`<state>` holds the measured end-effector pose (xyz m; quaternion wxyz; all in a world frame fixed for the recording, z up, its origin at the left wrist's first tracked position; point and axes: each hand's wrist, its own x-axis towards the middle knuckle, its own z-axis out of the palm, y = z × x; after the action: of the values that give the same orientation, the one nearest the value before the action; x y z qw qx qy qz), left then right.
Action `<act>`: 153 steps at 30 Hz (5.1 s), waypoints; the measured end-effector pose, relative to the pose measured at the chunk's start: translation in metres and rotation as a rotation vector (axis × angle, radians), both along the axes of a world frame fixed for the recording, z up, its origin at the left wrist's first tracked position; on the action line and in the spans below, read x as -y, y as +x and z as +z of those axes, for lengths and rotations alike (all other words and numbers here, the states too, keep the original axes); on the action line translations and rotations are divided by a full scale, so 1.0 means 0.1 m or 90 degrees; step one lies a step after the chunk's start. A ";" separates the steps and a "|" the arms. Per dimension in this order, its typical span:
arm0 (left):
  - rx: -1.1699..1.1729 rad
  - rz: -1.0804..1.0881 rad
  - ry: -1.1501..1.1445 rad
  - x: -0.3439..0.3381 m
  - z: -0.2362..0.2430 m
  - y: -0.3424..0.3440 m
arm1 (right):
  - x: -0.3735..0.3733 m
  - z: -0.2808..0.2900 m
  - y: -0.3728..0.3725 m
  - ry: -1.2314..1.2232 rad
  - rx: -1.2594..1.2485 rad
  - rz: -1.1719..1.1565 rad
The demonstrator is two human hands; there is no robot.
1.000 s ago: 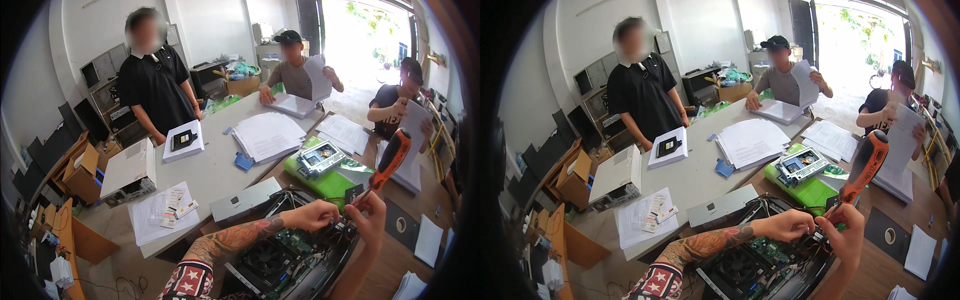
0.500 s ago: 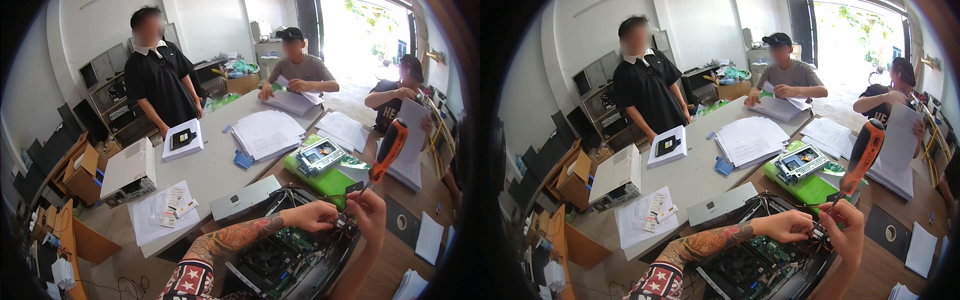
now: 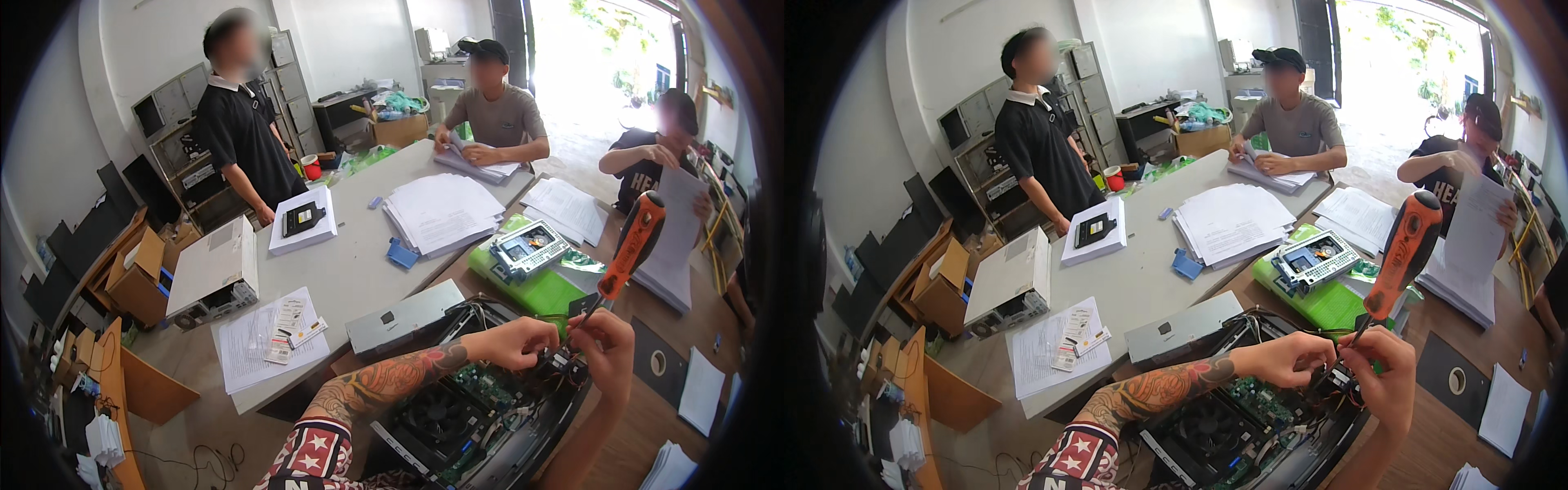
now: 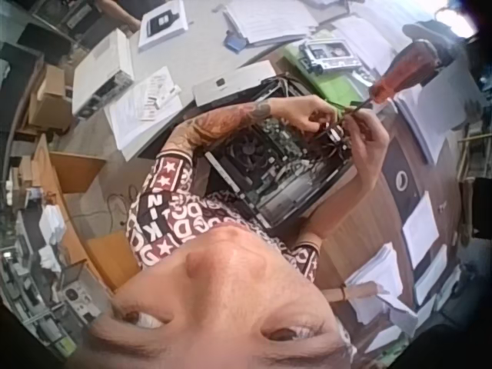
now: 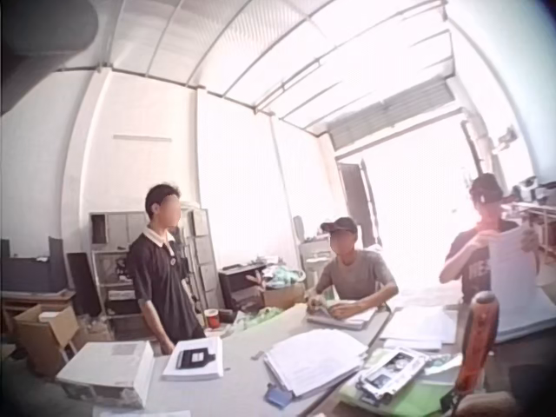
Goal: The person uses a screwdriver to loosen and remove screws from the internal components of an open desktop computer case on a table.
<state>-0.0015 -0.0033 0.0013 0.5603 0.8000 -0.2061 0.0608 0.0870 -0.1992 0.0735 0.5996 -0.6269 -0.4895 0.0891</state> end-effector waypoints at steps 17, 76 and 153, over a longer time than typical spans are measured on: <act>0.036 -0.028 0.031 0.05 0.00 0.01 | -0.02 -0.05 0.02 0.013 0.026 -0.036; 0.100 0.146 0.052 -0.03 0.11 -0.03 | 0.00 -0.01 0.06 0.022 0.076 0.007; 0.193 0.108 0.268 -0.03 -0.07 0.08 | 0.02 -0.03 0.08 0.062 0.005 0.126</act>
<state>0.0064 -0.0004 -0.0060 0.3373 0.8950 -0.2277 0.1826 0.0950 -0.2015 0.0703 0.6155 -0.5460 -0.5552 0.1219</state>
